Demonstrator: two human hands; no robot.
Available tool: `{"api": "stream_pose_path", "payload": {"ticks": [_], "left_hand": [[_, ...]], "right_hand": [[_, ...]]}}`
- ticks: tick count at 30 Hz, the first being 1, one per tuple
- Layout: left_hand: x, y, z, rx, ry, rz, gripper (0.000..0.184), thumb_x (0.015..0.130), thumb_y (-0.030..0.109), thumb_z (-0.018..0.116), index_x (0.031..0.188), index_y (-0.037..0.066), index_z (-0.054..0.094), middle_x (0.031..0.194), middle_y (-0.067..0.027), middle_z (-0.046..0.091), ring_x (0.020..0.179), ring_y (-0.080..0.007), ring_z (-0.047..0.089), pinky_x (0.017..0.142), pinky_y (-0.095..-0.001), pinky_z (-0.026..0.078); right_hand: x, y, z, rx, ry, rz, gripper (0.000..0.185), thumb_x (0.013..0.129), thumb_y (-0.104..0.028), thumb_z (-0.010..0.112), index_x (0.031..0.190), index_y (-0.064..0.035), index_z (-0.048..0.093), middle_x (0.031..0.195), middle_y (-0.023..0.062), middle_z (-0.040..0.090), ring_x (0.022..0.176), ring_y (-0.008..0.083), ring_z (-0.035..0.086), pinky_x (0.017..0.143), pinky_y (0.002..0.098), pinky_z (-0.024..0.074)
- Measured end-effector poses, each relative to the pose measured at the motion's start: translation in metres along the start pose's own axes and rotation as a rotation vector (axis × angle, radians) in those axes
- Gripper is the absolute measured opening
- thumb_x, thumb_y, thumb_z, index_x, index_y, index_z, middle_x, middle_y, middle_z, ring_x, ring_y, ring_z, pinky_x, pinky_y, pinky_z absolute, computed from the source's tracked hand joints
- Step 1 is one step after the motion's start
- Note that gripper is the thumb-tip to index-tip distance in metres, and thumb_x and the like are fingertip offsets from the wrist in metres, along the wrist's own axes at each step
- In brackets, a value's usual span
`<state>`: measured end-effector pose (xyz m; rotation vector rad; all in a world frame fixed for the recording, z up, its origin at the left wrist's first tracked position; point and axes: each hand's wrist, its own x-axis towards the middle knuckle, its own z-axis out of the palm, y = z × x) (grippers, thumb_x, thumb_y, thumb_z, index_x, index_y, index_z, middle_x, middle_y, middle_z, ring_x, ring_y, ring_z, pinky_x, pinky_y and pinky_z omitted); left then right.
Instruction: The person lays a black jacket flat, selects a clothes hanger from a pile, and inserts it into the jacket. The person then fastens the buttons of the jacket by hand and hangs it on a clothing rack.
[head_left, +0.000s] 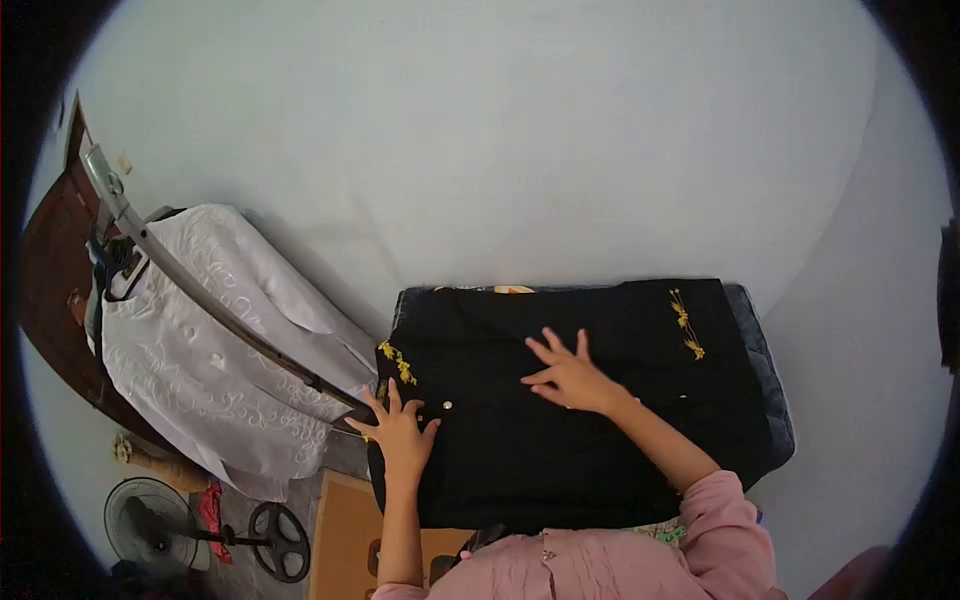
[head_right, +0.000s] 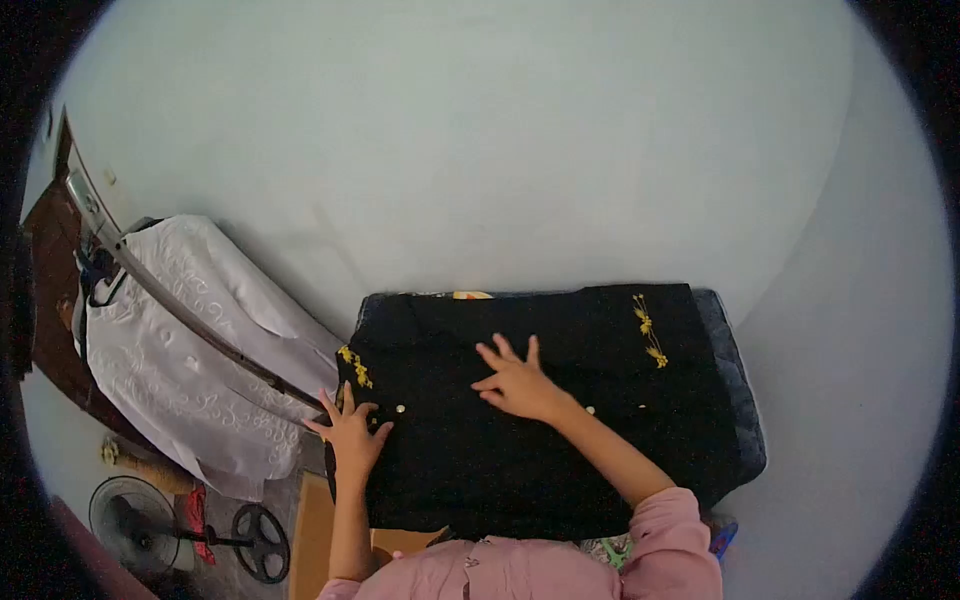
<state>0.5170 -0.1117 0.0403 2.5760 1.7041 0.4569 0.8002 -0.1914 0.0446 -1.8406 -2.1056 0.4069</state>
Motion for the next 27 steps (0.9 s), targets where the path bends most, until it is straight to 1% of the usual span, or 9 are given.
{"api": "stream_pose_path", "payload": {"ticks": [3, 4, 7, 11, 13, 15, 18, 20, 27], "left_hand": [[-0.004, 0.003, 0.008, -0.044, 0.003, -0.084, 0.028, 0.072, 0.032, 0.074, 0.093, 0.015, 0.068, 0.146, -0.0131, 0.034, 0.139, -0.0445, 0.009, 0.094, -0.0795, 0.0], [-0.005, 0.006, 0.01, -0.065, 0.022, -0.103, 0.025, 0.074, 0.033, 0.072, 0.091, 0.015, 0.068, 0.146, -0.0141, 0.035, 0.139, -0.0446, 0.009, 0.093, -0.0797, -0.002], [-0.008, 0.012, 0.01, -0.091, 0.05, -0.122, 0.021, 0.075, 0.033, 0.072, 0.086, 0.015, 0.069, 0.145, -0.0149, 0.036, 0.139, -0.0448, 0.009, 0.093, -0.0794, -0.003], [-0.014, 0.012, 0.019, -0.129, 0.004, -0.168, 0.017, 0.074, 0.033, 0.073, 0.08, 0.017, 0.073, 0.144, -0.0155, 0.038, 0.14, -0.0433, 0.008, 0.094, -0.0781, -0.006], [-0.014, 0.013, 0.025, -0.167, 0.015, -0.187, 0.018, 0.076, 0.033, 0.072, 0.083, 0.017, 0.074, 0.146, -0.0175, 0.035, 0.14, -0.0447, 0.007, 0.093, -0.078, -0.007], [-0.012, 0.012, 0.034, -0.207, 0.108, -0.193, 0.02, 0.077, 0.034, 0.072, 0.086, 0.016, 0.075, 0.147, -0.02, 0.031, 0.139, -0.0465, 0.004, 0.093, -0.0777, -0.007], [-0.009, 0.012, 0.033, -0.243, 0.064, -0.229, 0.022, 0.078, 0.036, 0.071, 0.088, 0.016, 0.075, 0.148, -0.0212, 0.028, 0.139, -0.0473, 0.001, 0.093, -0.0772, -0.008], [-0.008, 0.011, 0.034, -0.271, 0.049, -0.252, 0.022, 0.078, 0.036, 0.071, 0.087, 0.016, 0.075, 0.148, -0.021, 0.027, 0.14, -0.0466, 0.0, 0.093, -0.0767, -0.01], [-0.003, 0.004, 0.043, -0.391, -0.023, -0.29, 0.019, 0.077, 0.036, 0.072, 0.086, 0.02, 0.075, 0.149, -0.0202, 0.025, 0.141, -0.0437, -0.002, 0.092, -0.0733, -0.016]], "right_hand": [[0.036, -0.032, 0.028, 0.017, 0.009, -0.129, 0.024, 0.088, -0.026, 0.059, 0.11, -0.0203, 0.069, 0.149, 0.0134, 0.028, 0.141, 0.0358, 0.012, 0.1, 0.0744, 0.0026], [0.047, -0.039, 0.041, 0.026, 0.039, -0.194, 0.024, 0.088, -0.025, 0.059, 0.109, -0.0196, 0.069, 0.149, 0.0129, 0.029, 0.141, 0.0351, 0.013, 0.1, 0.0746, 0.0042], [0.075, -0.057, 0.071, -0.039, 0.121, -0.23, 0.025, 0.086, -0.024, 0.061, 0.109, -0.0189, 0.068, 0.148, 0.0108, 0.031, 0.14, 0.0348, 0.018, 0.098, 0.0764, 0.0083], [0.087, -0.065, 0.086, 0.025, 0.154, -0.229, 0.022, 0.085, -0.023, 0.062, 0.105, -0.0175, 0.07, 0.147, 0.009, 0.034, 0.14, 0.0348, 0.018, 0.099, 0.0756, 0.0084], [0.087, -0.067, 0.083, 0.057, 0.13, -0.223, 0.02, 0.084, -0.023, 0.063, 0.101, -0.017, 0.071, 0.146, 0.0079, 0.035, 0.14, 0.0348, 0.018, 0.099, 0.0755, 0.0084], [0.086, -0.069, 0.079, 0.086, 0.105, -0.213, 0.018, 0.083, -0.023, 0.064, 0.098, -0.0165, 0.072, 0.146, 0.0068, 0.036, 0.14, 0.0347, 0.018, 0.099, 0.0754, 0.0084], [0.085, -0.071, 0.073, 0.081, 0.093, -0.191, 0.013, 0.081, -0.023, 0.067, 0.09, -0.0156, 0.073, 0.143, 0.0052, 0.04, 0.14, 0.0345, 0.019, 0.099, 0.0753, 0.0083], [0.087, -0.07, 0.073, 0.165, 0.087, -0.164, 0.008, 0.079, -0.02, 0.069, 0.083, -0.0144, 0.072, 0.139, 0.0047, 0.044, 0.139, 0.0345, 0.02, 0.1, 0.0758, 0.0052], [0.086, -0.066, 0.077, 0.234, 0.129, -0.151, 0.005, 0.077, -0.021, 0.07, 0.079, -0.0161, 0.072, 0.137, 0.0005, 0.047, 0.139, 0.0306, 0.022, 0.099, 0.0773, 0.0014]]}}
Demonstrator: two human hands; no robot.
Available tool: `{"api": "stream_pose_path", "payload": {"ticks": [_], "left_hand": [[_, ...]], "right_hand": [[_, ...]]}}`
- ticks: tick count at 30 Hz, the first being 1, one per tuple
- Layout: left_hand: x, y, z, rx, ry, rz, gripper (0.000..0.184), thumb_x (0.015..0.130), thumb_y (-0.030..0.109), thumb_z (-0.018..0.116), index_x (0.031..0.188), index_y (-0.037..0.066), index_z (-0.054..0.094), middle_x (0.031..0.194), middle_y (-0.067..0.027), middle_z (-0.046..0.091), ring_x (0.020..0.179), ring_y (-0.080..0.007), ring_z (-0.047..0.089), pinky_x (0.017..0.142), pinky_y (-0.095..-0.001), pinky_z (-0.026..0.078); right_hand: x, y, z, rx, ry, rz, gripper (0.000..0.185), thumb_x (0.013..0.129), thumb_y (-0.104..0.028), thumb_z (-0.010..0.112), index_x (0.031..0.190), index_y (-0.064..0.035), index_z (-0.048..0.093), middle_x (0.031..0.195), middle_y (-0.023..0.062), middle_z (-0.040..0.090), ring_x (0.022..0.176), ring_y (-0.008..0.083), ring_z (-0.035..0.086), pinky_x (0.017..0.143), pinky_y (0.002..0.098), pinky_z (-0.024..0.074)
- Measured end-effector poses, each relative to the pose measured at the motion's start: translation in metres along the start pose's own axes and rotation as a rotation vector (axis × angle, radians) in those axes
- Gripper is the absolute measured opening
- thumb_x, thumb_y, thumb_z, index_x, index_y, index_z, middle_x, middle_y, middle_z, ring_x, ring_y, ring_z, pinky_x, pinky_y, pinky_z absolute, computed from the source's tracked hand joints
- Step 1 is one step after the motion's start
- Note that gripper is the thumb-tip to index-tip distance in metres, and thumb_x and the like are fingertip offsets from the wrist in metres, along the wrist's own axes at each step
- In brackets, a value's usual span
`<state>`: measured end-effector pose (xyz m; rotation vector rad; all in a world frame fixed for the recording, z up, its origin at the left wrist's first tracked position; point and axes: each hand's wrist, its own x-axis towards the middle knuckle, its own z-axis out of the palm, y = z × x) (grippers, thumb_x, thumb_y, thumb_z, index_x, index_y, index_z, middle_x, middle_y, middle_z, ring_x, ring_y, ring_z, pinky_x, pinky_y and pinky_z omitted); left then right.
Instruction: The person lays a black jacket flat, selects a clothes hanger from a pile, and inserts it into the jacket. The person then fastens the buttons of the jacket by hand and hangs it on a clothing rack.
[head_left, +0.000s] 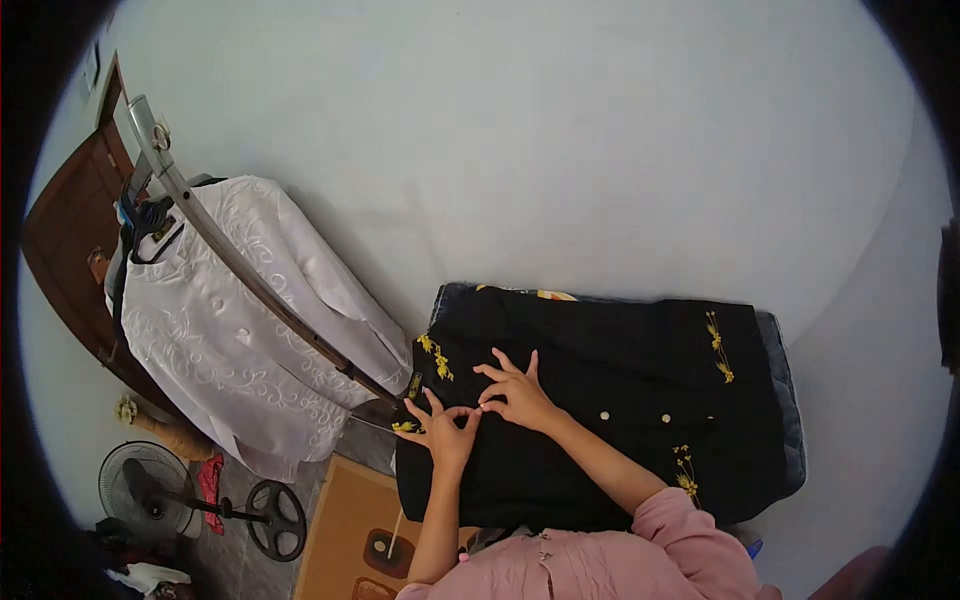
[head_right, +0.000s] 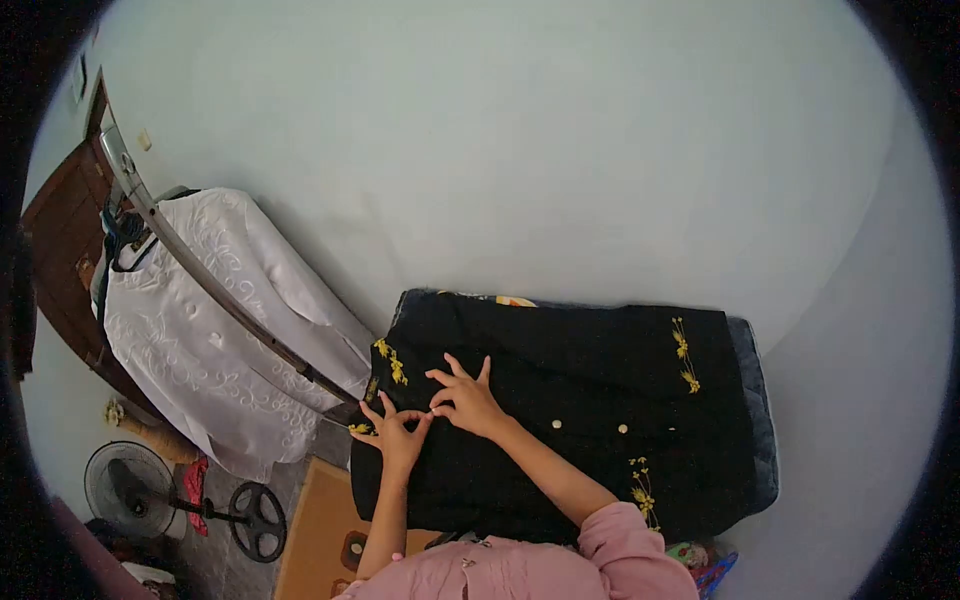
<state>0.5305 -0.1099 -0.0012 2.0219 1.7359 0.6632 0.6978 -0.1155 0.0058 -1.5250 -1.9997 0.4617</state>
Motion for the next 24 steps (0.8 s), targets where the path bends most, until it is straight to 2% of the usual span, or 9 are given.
{"api": "stream_pose_path", "payload": {"ticks": [6, 12, 14, 18, 20, 24], "left_hand": [[0.0, -0.012, 0.015, -0.069, 0.114, 0.086, 0.015, 0.077, 0.032, 0.071, 0.078, 0.018, 0.073, 0.149, -0.0146, 0.031, 0.14, -0.0446, -0.001, 0.092, -0.0738, -0.017], [0.002, -0.016, 0.014, -0.166, 0.088, 0.175, 0.014, 0.076, 0.028, 0.071, 0.072, 0.015, 0.068, 0.149, -0.0091, 0.032, 0.14, -0.0451, 0.0, 0.092, -0.0736, -0.016], [0.005, -0.023, 0.021, -0.176, 0.1, 0.2, 0.014, 0.077, 0.028, 0.071, 0.073, 0.015, 0.068, 0.149, -0.0092, 0.032, 0.141, -0.0448, 0.0, 0.092, -0.0732, -0.016], [0.005, -0.022, 0.023, -0.247, 0.122, 0.197, 0.017, 0.08, 0.031, 0.069, 0.076, 0.015, 0.069, 0.15, -0.0093, 0.03, 0.141, -0.0439, -0.002, 0.094, -0.0716, -0.016], [0.005, -0.022, 0.025, -0.272, 0.138, 0.184, 0.018, 0.081, 0.032, 0.069, 0.077, 0.015, 0.069, 0.15, -0.0095, 0.03, 0.141, -0.0437, -0.002, 0.095, -0.0707, -0.016], [0.003, -0.015, 0.018, -0.282, 0.158, 0.163, 0.019, 0.083, 0.033, 0.068, 0.076, 0.015, 0.069, 0.15, -0.0113, 0.029, 0.141, -0.0442, 0.0, 0.097, -0.0695, -0.016]], "right_hand": [[-0.005, 0.001, 0.004, 0.025, 0.114, -0.004, 0.005, 0.075, -0.021, 0.073, 0.074, -0.0162, 0.073, 0.133, -0.0003, 0.051, 0.139, 0.0301, 0.023, 0.098, 0.0765, -0.0026], [-0.006, -0.007, 0.012, 0.06, 0.213, 0.076, 0.007, 0.073, -0.021, 0.073, 0.073, -0.0149, 0.071, 0.134, 0.0026, 0.05, 0.139, 0.0325, 0.024, 0.099, 0.0754, -0.0018], [-0.007, -0.012, 0.015, 0.005, 0.268, 0.058, 0.005, 0.076, -0.019, 0.071, 0.074, -0.0137, 0.071, 0.133, 0.0035, 0.051, 0.139, 0.0323, 0.024, 0.101, 0.0735, -0.0011], [-0.009, 0.001, 0.022, -0.027, 0.269, -0.034, 0.006, 0.078, -0.018, 0.07, 0.08, -0.0131, 0.072, 0.136, 0.0033, 0.049, 0.139, 0.0323, 0.022, 0.103, 0.0711, -0.001], [-0.007, 0.011, 0.025, 0.22, 0.177, -0.047, 0.009, 0.08, -0.021, 0.07, 0.086, -0.0147, 0.073, 0.141, 0.0031, 0.044, 0.141, 0.0319, 0.018, 0.104, 0.0699, -0.0017], [-0.009, 0.009, 0.015, 0.196, 0.083, -0.055, 0.016, 0.08, -0.024, 0.07, 0.094, -0.0174, 0.073, 0.145, 0.003, 0.04, 0.142, 0.0317, 0.014, 0.104, 0.0698, -0.0025]]}}
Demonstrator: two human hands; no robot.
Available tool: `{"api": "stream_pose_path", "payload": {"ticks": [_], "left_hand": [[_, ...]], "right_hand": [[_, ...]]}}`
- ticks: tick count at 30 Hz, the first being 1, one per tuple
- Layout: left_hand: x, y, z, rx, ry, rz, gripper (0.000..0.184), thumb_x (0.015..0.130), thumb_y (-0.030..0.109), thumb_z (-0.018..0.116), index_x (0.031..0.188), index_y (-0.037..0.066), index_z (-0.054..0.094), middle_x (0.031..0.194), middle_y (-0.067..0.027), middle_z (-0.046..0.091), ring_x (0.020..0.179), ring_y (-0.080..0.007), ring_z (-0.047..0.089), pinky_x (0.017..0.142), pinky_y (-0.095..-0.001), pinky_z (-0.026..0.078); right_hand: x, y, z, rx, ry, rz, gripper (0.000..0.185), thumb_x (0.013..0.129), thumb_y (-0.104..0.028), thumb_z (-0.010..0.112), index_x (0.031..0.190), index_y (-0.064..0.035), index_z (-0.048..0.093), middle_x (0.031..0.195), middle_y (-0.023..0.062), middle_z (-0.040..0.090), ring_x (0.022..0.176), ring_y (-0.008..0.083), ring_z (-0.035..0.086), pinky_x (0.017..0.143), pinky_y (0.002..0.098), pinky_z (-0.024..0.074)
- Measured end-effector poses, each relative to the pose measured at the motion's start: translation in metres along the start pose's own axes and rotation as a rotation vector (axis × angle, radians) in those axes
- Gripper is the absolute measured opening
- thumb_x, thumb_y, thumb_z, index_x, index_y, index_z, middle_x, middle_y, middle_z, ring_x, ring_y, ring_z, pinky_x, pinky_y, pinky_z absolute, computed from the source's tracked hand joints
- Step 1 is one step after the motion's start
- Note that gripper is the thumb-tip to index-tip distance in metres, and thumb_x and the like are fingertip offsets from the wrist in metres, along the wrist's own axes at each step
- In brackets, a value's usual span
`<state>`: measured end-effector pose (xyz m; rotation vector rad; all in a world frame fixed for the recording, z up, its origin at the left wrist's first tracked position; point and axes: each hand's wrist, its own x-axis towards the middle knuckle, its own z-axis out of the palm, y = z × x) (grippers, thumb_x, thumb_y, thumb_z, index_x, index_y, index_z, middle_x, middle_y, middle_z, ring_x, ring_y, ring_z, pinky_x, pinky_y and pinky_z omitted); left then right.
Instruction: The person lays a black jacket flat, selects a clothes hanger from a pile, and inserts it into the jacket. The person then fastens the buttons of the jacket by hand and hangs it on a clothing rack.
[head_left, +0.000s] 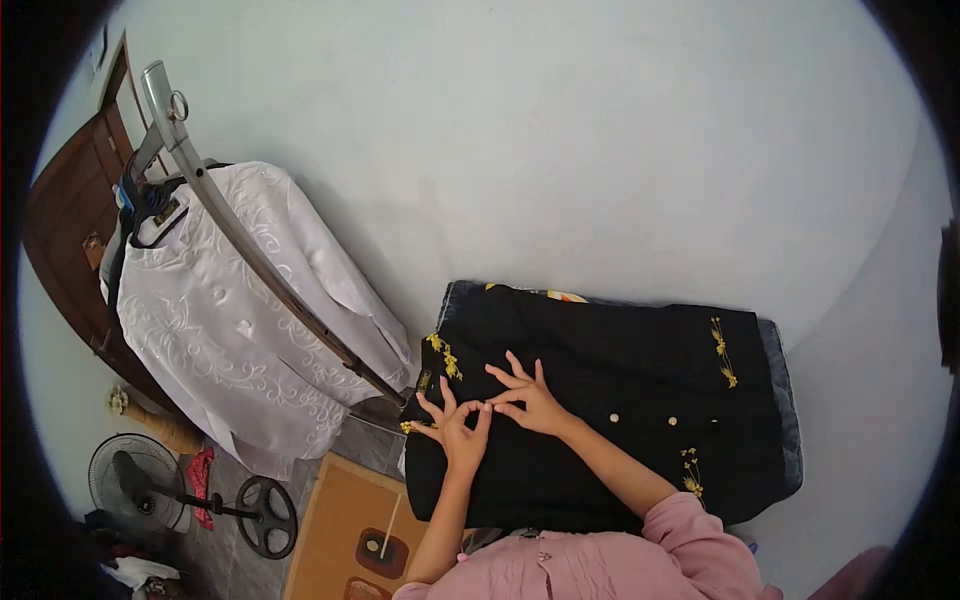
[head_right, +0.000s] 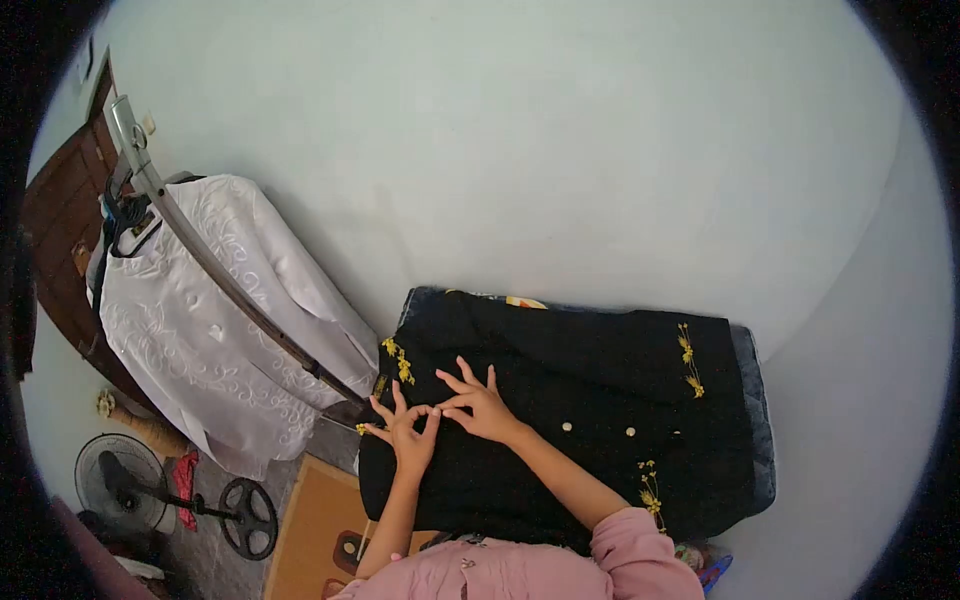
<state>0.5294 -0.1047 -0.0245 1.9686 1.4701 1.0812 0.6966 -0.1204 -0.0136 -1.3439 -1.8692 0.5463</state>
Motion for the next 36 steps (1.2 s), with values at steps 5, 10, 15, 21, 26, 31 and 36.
{"api": "stream_pose_path", "payload": {"ticks": [5, 10, 15, 21, 26, 31, 36], "left_hand": [[0.0, 0.004, -0.002, 0.028, -0.034, -0.026, 0.015, 0.082, 0.028, 0.07, 0.089, 0.015, 0.067, 0.15, -0.0159, 0.026, 0.141, -0.0432, -0.001, 0.099, -0.0673, -0.015], [-0.004, 0.014, -0.008, 0.121, 0.056, 0.078, 0.032, 0.078, 0.028, 0.07, 0.106, 0.017, 0.06, 0.151, -0.0161, 0.022, 0.138, -0.0482, 0.006, 0.097, -0.0742, -0.005], [-0.01, 0.057, -0.03, 0.326, -0.262, 0.486, 0.043, 0.073, 0.02, 0.073, 0.113, 0.016, 0.059, 0.151, -0.0141, 0.023, 0.137, -0.0465, 0.013, 0.096, -0.0757, 0.005], [-0.002, 0.083, 0.02, 0.381, -0.458, 1.022, 0.041, 0.07, 0.018, 0.071, 0.111, 0.016, 0.064, 0.145, -0.011, 0.033, 0.137, -0.0393, 0.019, 0.095, -0.0768, 0.013], [0.0, 0.102, 0.076, 0.379, -0.508, 1.257, 0.023, 0.075, 0.021, 0.069, 0.098, 0.018, 0.071, 0.143, -0.0039, 0.038, 0.139, -0.034, 0.019, 0.096, -0.0776, 0.011], [0.003, 0.101, 0.078, 0.262, -0.53, 1.255, 0.014, 0.078, 0.024, 0.068, 0.089, 0.018, 0.074, 0.14, 0.0, 0.043, 0.139, -0.0327, 0.019, 0.096, -0.079, 0.008], [0.005, 0.103, 0.074, 0.252, -0.547, 1.255, 0.015, 0.078, 0.025, 0.069, 0.089, 0.017, 0.073, 0.139, 0.0015, 0.043, 0.138, -0.031, 0.023, 0.094, -0.0801, 0.011]], "right_hand": [[-0.003, -0.008, -0.007, -0.192, 0.044, -0.04, 0.018, 0.081, -0.022, 0.069, 0.098, -0.0186, 0.074, 0.146, 0.0047, 0.038, 0.142, 0.0343, 0.013, 0.104, 0.0694, -0.0052], [-0.001, -0.02, -0.052, -0.262, 0.306, 0.048, 0.021, 0.084, -0.026, 0.065, 0.1, -0.0146, 0.073, 0.149, 0.0097, 0.031, 0.141, 0.0371, 0.014, 0.105, 0.0666, -0.006], [-0.052, -0.032, -0.108, -0.494, 0.268, 0.248, 0.023, 0.086, -0.029, 0.061, 0.105, -0.0188, 0.072, 0.151, 0.0115, 0.026, 0.141, 0.0371, 0.014, 0.104, 0.0693, -0.0026], [-0.137, -0.025, -0.115, -0.579, 0.147, 0.596, 0.02, 0.082, -0.026, 0.067, 0.101, -0.0195, 0.073, 0.152, 0.0116, 0.024, 0.142, 0.0369, 0.011, 0.103, 0.0711, -0.001], [-0.146, -0.017, -0.094, -0.535, 0.27, 0.601, 0.019, 0.079, -0.028, 0.07, 0.095, -0.0192, 0.075, 0.15, 0.0121, 0.028, 0.141, 0.0375, 0.012, 0.103, 0.0694, -0.0015], [-0.137, -0.016, -0.09, -0.503, 0.28, 0.634, 0.019, 0.071, -0.029, 0.077, 0.088, -0.0199, 0.076, 0.146, 0.0068, 0.037, 0.141, 0.0343, 0.016, 0.104, 0.0695, -0.0029], [-0.138, -0.009, -0.089, -0.407, 0.323, 0.669, 0.018, 0.068, -0.029, 0.079, 0.083, -0.0196, 0.076, 0.143, 0.0055, 0.041, 0.141, 0.0344, 0.016, 0.104, 0.0693, -0.0036]]}}
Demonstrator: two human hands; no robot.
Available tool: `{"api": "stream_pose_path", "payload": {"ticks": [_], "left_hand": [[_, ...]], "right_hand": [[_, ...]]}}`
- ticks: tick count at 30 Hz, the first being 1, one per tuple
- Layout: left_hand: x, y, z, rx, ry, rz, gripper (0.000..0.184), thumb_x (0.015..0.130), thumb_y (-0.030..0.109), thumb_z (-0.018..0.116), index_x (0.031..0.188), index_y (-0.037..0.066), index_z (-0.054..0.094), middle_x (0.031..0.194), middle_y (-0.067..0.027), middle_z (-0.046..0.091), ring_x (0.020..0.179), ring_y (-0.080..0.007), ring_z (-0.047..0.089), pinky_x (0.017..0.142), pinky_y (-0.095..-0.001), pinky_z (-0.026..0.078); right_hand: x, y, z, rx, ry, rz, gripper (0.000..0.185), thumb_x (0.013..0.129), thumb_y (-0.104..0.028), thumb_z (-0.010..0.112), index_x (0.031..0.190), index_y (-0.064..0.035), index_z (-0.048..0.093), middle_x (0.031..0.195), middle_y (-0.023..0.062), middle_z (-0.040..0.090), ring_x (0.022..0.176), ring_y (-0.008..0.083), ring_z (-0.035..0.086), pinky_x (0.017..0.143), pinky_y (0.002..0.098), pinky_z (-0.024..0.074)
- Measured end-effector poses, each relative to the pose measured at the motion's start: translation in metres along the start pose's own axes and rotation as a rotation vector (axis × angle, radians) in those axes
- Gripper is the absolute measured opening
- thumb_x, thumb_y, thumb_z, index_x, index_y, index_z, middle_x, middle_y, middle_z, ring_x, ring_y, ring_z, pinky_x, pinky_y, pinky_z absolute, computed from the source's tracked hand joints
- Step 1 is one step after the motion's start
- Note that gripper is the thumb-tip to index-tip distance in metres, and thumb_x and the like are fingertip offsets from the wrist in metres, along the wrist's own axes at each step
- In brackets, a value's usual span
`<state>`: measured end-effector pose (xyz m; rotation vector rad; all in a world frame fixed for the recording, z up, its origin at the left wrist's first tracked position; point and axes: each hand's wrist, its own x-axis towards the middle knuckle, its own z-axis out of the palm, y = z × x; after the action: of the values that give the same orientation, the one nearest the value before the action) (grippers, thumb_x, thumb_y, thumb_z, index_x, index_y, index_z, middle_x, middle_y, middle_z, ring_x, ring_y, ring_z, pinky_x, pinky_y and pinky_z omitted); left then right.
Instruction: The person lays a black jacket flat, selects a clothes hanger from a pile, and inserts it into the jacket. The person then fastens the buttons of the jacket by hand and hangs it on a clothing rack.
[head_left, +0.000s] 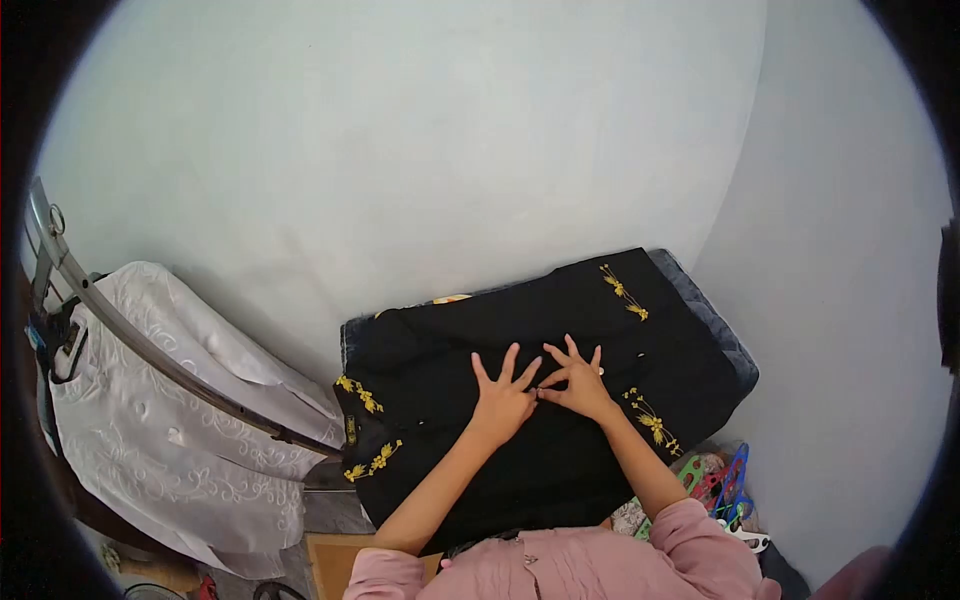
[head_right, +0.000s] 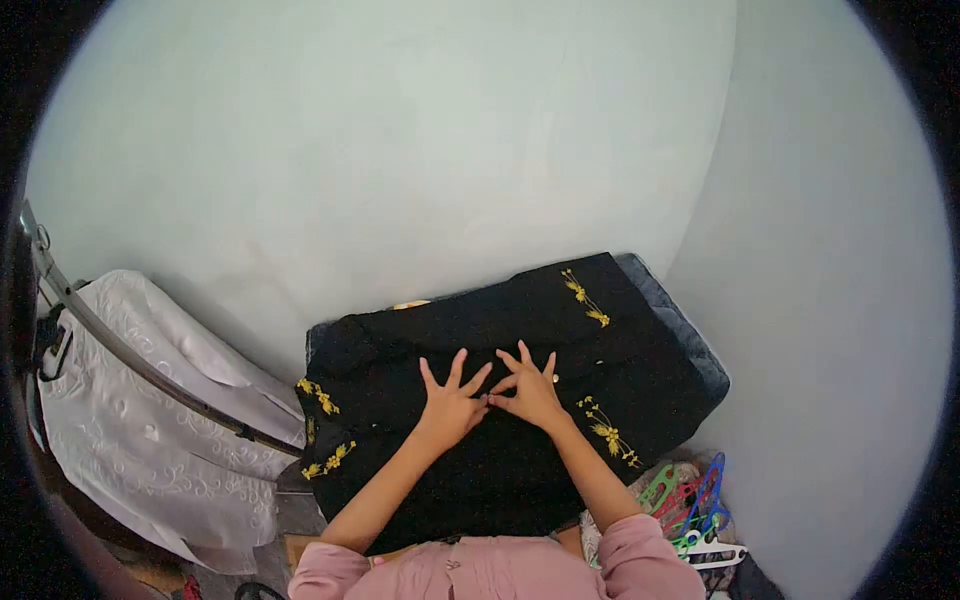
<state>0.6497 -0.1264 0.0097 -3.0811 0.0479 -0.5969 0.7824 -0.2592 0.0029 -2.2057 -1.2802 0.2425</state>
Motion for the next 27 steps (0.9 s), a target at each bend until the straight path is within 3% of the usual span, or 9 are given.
{"api": "stream_pose_path", "payload": {"ticks": [3, 9, 14, 17, 22, 23, 27], "left_hand": [[0.0, 0.0, 0.015, 0.163, 0.045, 0.123, 0.019, 0.079, 0.024, 0.064, 0.093, 0.014, 0.071, 0.141, 0.0018, 0.042, 0.14, -0.0259, 0.02, 0.093, -0.0789, 0.015], [-0.007, -0.001, 0.024, 0.126, 0.268, 0.111, 0.024, 0.08, 0.023, 0.063, 0.102, 0.013, 0.067, 0.143, 0.0042, 0.038, 0.135, -0.0215, 0.03, 0.087, -0.0796, 0.02], [-0.005, -0.002, 0.024, 0.09, 0.355, 0.064, 0.023, 0.081, 0.024, 0.064, 0.102, 0.014, 0.067, 0.145, 0.0052, 0.036, 0.13, -0.0214, 0.035, 0.084, -0.0808, 0.019], [-0.005, -0.002, 0.026, 0.071, 0.331, 0.06, 0.019, 0.082, 0.025, 0.064, 0.097, 0.014, 0.067, 0.144, 0.005, 0.038, 0.131, -0.0218, 0.035, 0.085, -0.0808, 0.018], [0.001, -0.005, 0.022, -0.001, 0.3, -0.116, 0.013, 0.083, 0.026, 0.064, 0.086, 0.014, 0.065, 0.144, 0.002, 0.039, 0.133, -0.0274, 0.032, 0.089, -0.0803, 0.01], [0.0, -0.007, 0.023, -0.036, 0.266, -0.134, 0.012, 0.084, 0.026, 0.064, 0.087, 0.014, 0.066, 0.144, -0.0027, 0.038, 0.134, -0.0351, 0.029, 0.091, -0.0805, 0.003], [0.001, -0.007, 0.019, -0.07, 0.26, -0.123, 0.015, 0.084, 0.028, 0.065, 0.092, 0.015, 0.066, 0.144, -0.003, 0.038, 0.135, -0.0361, 0.028, 0.091, -0.0805, 0.002]], "right_hand": [[0.0, 0.001, 0.003, -0.019, 0.039, 0.009, 0.019, 0.065, -0.028, 0.08, 0.082, -0.0195, 0.076, 0.143, 0.0056, 0.043, 0.141, 0.0352, 0.017, 0.104, 0.0694, -0.0037], [0.003, 0.006, 0.009, 0.128, 0.127, 0.054, 0.015, 0.064, -0.023, 0.08, 0.074, -0.0143, 0.073, 0.141, 0.0061, 0.044, 0.14, 0.0362, 0.017, 0.104, 0.068, -0.0047], [0.0, 0.01, -0.001, 0.216, 0.094, -0.201, 0.004, 0.072, -0.011, 0.074, 0.074, -0.0123, 0.07, 0.143, 0.0055, 0.042, 0.141, 0.0374, 0.015, 0.105, 0.0674, -0.0065], [0.0, 0.012, -0.002, 0.226, 0.021, -0.206, 0.007, 0.071, -0.009, 0.073, 0.077, -0.012, 0.071, 0.143, 0.0053, 0.042, 0.141, 0.0365, 0.014, 0.106, 0.0647, -0.0077], [-0.002, 0.012, 0.001, 0.265, 0.045, -0.264, 0.011, 0.071, -0.014, 0.074, 0.082, -0.0127, 0.073, 0.143, 0.0063, 0.042, 0.141, 0.036, 0.015, 0.106, 0.0626, -0.0088], [-0.003, 0.011, 0.001, 0.229, 0.098, -0.244, 0.011, 0.071, -0.015, 0.074, 0.082, -0.0129, 0.073, 0.143, 0.0069, 0.042, 0.141, 0.036, 0.016, 0.106, 0.0626, -0.0088], [-0.005, 0.01, -0.007, 0.093, 0.302, -0.186, 0.01, 0.075, -0.02, 0.073, 0.082, -0.0148, 0.075, 0.143, 0.008, 0.042, 0.14, 0.0361, 0.019, 0.106, 0.0637, -0.0069]]}}
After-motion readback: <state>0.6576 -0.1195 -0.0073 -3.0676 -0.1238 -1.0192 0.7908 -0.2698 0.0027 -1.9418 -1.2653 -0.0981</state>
